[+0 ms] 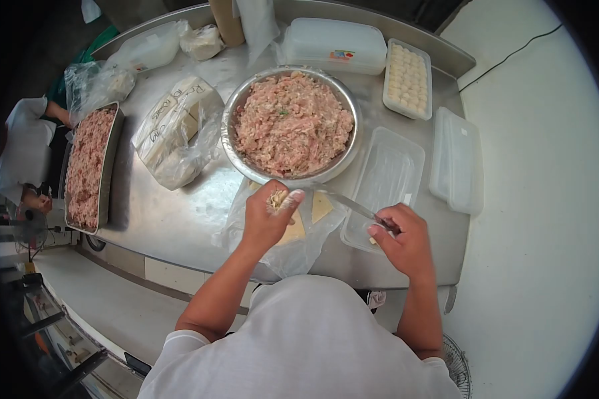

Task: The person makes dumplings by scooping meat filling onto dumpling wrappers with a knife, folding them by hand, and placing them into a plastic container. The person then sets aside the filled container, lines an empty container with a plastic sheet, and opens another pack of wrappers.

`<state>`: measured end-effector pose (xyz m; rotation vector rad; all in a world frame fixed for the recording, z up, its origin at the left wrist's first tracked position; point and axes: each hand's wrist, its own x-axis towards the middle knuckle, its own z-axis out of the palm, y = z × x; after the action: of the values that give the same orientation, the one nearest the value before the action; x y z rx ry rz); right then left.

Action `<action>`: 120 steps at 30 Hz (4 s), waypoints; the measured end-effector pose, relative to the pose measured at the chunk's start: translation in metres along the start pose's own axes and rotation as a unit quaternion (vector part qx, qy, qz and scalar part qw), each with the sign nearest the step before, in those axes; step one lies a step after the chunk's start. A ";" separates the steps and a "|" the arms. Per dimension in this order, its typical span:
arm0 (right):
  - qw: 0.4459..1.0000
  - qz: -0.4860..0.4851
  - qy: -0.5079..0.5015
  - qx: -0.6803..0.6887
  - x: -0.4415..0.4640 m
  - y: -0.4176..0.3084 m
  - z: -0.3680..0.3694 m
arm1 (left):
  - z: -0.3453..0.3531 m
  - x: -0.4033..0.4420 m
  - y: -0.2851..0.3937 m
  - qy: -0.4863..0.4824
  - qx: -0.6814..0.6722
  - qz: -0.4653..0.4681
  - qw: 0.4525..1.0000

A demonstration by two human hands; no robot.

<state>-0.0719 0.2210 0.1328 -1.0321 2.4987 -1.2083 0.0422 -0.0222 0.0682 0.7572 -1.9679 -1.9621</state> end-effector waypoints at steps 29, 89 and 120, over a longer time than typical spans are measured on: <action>0.876 0.372 0.285 0.113 -0.130 0.131 0.056 | 0.178 0.026 -0.062 -0.454 0.381 0.216 0.776; 0.908 -0.180 -0.175 -0.335 0.127 0.027 0.035 | -0.023 -0.009 -0.113 -0.016 -0.037 0.014 0.999; 0.988 -0.140 -0.003 -0.070 0.023 -0.012 0.063 | -0.030 -0.008 -0.003 -0.052 -0.604 -0.054 0.793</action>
<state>-0.0555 0.1618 0.1041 -1.4605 2.5276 -1.1041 0.0648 -0.0434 0.0682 0.3646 -0.3430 -2.7154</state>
